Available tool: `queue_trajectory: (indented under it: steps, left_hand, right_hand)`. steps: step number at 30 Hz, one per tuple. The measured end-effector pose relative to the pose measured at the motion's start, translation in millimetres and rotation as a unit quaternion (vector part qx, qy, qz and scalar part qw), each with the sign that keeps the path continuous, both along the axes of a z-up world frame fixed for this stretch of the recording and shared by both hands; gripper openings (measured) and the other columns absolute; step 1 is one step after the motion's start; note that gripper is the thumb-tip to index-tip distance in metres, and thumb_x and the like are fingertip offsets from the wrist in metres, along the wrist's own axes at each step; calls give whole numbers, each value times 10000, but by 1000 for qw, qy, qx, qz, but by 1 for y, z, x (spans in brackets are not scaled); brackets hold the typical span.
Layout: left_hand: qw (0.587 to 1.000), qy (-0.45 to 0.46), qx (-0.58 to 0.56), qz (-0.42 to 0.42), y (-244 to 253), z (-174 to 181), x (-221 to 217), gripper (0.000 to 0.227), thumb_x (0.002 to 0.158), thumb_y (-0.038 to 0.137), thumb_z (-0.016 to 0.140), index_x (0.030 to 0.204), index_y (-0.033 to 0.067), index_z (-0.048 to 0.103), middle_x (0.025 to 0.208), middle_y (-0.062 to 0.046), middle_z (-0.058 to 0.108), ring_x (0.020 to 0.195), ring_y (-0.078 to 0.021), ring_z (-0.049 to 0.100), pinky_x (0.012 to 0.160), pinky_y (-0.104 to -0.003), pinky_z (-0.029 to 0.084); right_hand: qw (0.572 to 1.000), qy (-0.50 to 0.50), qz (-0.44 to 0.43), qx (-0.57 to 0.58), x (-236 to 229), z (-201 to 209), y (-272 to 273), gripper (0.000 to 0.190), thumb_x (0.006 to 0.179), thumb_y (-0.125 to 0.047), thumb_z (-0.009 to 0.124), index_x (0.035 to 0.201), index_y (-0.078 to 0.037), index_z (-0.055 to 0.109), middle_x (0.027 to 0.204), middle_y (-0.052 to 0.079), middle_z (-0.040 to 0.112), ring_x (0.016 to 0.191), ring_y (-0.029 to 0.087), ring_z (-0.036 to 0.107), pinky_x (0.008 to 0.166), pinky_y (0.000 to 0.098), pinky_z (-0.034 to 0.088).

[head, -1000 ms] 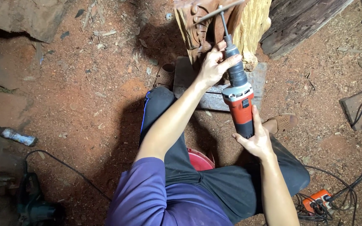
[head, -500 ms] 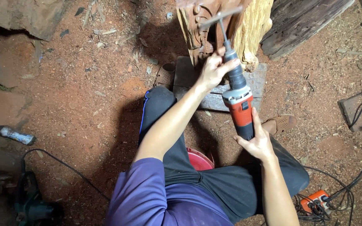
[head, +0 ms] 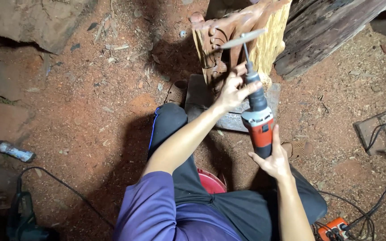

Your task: Using a power rotary tool with a sanding attachment to smooth and refine the details of a hand-carved wooden sculpture.

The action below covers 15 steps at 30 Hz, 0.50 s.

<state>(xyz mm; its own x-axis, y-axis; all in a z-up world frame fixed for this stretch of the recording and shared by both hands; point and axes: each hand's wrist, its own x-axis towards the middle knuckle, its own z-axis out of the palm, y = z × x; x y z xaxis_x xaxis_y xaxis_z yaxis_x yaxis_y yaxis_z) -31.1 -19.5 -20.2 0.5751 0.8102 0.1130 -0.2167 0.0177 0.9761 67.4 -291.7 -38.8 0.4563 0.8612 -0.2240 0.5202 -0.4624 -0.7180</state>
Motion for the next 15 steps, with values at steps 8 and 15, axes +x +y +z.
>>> queue_trajectory:
  steps: [8,15]
  left_hand:
    - [995,93,-33,24,18,-5,-19,461,805,363,870,926,-70,772,1531,-223,469,1386,-466,456,1216,-528,327]
    - [995,98,-26,8,24,0,-17,428,804,377,872,932,-24,798,1577,-173,428,1422,-434,425,1235,-518,299]
  right_hand:
    - [994,77,-51,-59,-41,25,34,1282,610,-218,916,1661,-316,189,1152,336,669,1012,482,698,753,506,544]
    - [996,66,-52,-41,-31,8,29,1281,603,-209,918,1666,-300,209,1140,338,670,990,481,700,732,514,523]
